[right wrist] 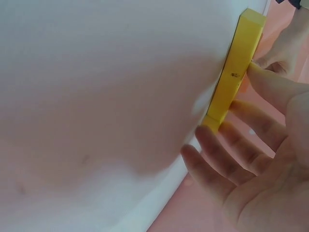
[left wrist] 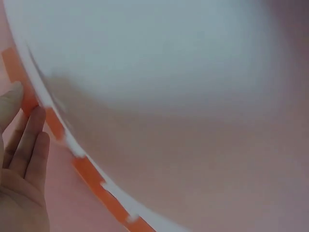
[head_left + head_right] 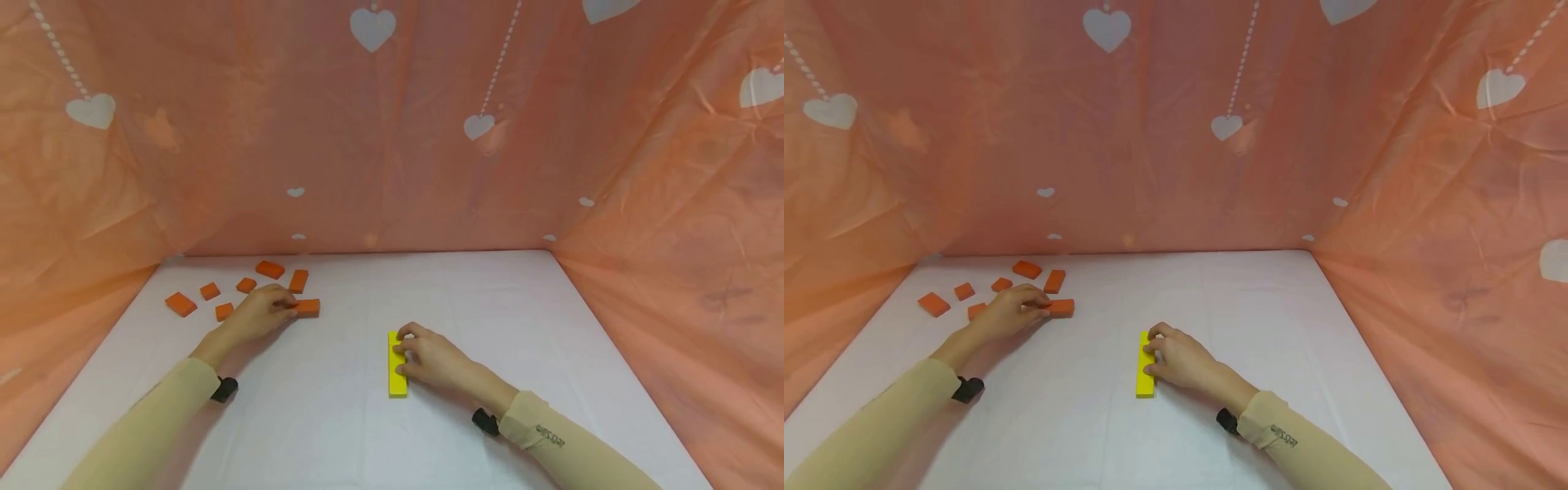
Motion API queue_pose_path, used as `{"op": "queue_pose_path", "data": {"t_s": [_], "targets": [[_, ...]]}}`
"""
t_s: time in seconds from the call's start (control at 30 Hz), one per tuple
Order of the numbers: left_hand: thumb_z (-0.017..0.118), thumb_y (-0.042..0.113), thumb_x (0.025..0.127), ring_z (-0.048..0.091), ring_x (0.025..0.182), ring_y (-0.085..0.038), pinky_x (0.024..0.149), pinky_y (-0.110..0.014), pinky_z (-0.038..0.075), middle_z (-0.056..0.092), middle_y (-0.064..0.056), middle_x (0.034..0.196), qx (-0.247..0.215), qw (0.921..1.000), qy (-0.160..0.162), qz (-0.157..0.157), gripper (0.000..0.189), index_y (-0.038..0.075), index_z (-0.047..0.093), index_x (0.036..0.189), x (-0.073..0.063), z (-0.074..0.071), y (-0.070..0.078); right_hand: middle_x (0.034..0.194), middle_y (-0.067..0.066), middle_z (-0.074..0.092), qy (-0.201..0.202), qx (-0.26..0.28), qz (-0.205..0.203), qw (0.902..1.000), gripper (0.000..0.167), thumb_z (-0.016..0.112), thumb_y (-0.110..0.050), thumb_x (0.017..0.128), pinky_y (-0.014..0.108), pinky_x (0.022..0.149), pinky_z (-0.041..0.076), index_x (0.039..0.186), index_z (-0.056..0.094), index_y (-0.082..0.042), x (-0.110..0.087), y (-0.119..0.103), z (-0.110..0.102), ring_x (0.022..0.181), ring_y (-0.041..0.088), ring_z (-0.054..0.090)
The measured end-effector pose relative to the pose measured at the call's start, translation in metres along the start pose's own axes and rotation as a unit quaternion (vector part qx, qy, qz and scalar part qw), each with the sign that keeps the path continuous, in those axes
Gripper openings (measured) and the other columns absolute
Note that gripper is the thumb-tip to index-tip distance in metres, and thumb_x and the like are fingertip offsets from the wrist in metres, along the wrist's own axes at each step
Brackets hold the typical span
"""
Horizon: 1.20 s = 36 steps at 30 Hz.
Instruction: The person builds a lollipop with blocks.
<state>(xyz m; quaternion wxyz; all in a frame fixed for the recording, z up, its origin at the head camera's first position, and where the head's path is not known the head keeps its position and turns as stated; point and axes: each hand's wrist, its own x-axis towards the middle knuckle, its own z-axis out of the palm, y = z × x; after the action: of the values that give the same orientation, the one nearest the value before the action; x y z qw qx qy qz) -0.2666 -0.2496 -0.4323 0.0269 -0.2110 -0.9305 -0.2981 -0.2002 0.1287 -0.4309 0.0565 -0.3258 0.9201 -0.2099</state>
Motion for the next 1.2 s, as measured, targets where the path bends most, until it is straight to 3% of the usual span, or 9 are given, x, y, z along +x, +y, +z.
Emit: {"op": "queue_pose_path", "data": {"t_s": [0.17,0.47,0.8,1.03,1.2], "targets": [[0.076,0.014,0.096,0.066,0.109,-0.034,0.095,-0.053,0.057,0.07,-0.01,0.114,-0.024,0.9995,0.022,-0.003,0.017,0.005,0.076,0.11,0.007,0.016,0.017,0.136,0.008,0.059,0.002,-0.006,-0.002,1.0,0.036,0.079,-0.021,0.094,0.04,0.094,0.054,0.124,0.075,-0.002,0.0,0.002,0.002,0.109,0.022,0.062],[0.079,0.01,0.092,0.065,0.107,-0.029,0.096,-0.049,0.056,0.069,-0.007,0.113,-0.072,0.9958,0.04,0.04,0.015,0.005,0.078,0.107,0.022,0.046,0.054,0.139,0.007,0.058,-0.007,-0.011,0.006,0.9999,0.036,0.077,-0.023,0.095,0.037,0.092,0.053,0.126,0.074,-0.003,0.001,0.001,0.001,0.105,0.019,0.059],[0.081,0.011,0.091,0.065,0.099,-0.02,0.091,-0.041,0.059,0.068,-0.001,0.107,-0.069,0.9953,0.021,0.065,0.014,0.008,0.078,0.105,0.038,0.073,0.082,0.139,0.006,0.058,-0.014,-0.017,0.016,0.9996,0.037,0.077,-0.025,0.096,0.038,0.096,0.054,0.126,0.074,-0.004,0.0,0.001,0.002,0.104,0.019,0.059],[0.082,0.015,0.091,0.066,0.099,-0.018,0.092,-0.037,0.058,0.067,0.001,0.106,-0.041,0.9957,-0.019,0.081,0.014,0.011,0.077,0.104,0.049,0.084,0.096,0.138,0.008,0.058,-0.013,-0.016,0.01,0.9997,0.036,0.077,-0.023,0.095,0.044,0.102,0.054,0.125,0.074,-0.003,0.0,0.002,0.002,0.113,0.024,0.062],[0.082,0.017,0.092,0.066,0.096,-0.017,0.089,-0.034,0.059,0.068,0.0,0.106,-0.018,0.9947,-0.038,0.094,0.016,0.01,0.077,0.106,0.055,0.089,0.101,0.137,0.007,0.058,-0.011,-0.021,0.006,0.9997,0.035,0.078,-0.024,0.095,0.042,0.098,0.055,0.124,0.075,-0.003,0.001,0.001,0.001,0.108,0.022,0.062]]}}
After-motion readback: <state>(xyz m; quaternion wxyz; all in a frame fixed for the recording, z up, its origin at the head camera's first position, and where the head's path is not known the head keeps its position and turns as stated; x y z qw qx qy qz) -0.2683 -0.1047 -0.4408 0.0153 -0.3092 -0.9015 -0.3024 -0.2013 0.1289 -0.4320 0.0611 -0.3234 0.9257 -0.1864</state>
